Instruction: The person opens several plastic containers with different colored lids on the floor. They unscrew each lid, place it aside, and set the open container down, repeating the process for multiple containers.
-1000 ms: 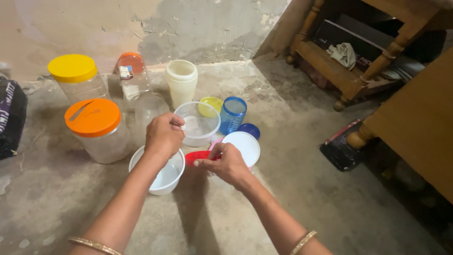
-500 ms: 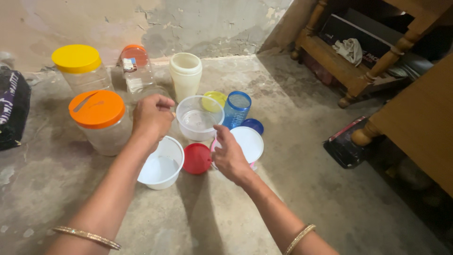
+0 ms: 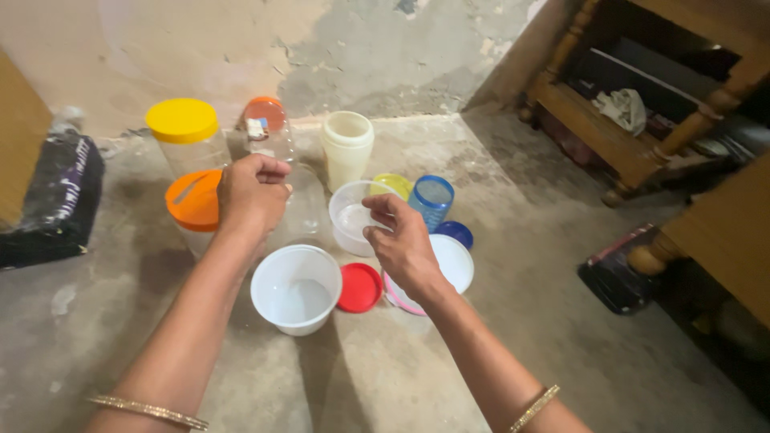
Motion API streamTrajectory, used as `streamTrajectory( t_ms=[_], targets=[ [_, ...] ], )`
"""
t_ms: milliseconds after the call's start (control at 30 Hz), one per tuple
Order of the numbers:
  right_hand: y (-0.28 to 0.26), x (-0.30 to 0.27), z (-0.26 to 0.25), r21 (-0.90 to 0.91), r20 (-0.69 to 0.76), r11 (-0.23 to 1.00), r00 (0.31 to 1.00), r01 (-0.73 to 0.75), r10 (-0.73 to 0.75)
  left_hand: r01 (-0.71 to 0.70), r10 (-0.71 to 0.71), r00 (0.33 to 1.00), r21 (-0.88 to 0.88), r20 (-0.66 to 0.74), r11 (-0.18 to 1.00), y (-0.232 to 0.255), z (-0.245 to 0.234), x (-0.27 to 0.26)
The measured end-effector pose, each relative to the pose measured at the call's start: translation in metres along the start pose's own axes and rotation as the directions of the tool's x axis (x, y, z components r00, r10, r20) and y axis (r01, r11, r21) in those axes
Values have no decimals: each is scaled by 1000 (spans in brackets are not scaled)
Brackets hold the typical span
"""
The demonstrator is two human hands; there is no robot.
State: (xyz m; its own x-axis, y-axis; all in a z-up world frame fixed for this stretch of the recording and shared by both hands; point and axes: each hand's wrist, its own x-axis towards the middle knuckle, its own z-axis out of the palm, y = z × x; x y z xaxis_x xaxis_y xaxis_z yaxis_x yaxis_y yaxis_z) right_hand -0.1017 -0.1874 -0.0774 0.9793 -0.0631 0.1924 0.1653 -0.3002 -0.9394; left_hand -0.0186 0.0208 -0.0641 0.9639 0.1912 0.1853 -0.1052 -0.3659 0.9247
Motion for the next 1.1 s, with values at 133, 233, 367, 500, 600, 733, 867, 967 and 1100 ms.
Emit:
streamTrajectory(
  t_ms=[133, 233, 367, 500, 600, 733, 867, 967, 1100],
  targets=[
    [-9, 15, 9, 1, -6, 1000, 1000, 16, -16, -42, 41, 998, -8, -49, 999, -12, -12, 11],
    [-14, 27, 14, 1, -14, 1000, 1000, 2, -2, -52, 56, 994, 42, -95, 998, -19, -20, 19],
    [-19, 41, 21, 29, -19, 998, 998, -57, 57, -4, 3, 993, -13, -116, 1000, -23, -26, 21],
    [-19, 52, 26, 36, -21, 988, 989, -148, 149, 83, -86, 992, -33, -93, 996, -19, -30, 25],
    [-15, 61, 28, 36, -23, 994, 994, -108, 109, 216, -219, 974, -56, -64, 975, -19, -28, 29],
    [-8, 68, 33, 36, -9, 995, 996, -89, 90, 76, -78, 995, -32, -67, 997, -26, -20, 37],
    [-10, 74, 40, -128, 11, 989, 997, -74, 76, 41, -40, 998, 26, -57, 999, -31, -10, 45],
    [-12, 79, 48, -254, 62, 964, 994, -76, 94, 32, -29, 999, 62, -43, 998, -32, -2, 44],
    [-8, 87, 57, -289, 134, 955, 990, 73, -36, 67, -75, 996, 140, 53, 988, -36, 13, 39]
  ],
)
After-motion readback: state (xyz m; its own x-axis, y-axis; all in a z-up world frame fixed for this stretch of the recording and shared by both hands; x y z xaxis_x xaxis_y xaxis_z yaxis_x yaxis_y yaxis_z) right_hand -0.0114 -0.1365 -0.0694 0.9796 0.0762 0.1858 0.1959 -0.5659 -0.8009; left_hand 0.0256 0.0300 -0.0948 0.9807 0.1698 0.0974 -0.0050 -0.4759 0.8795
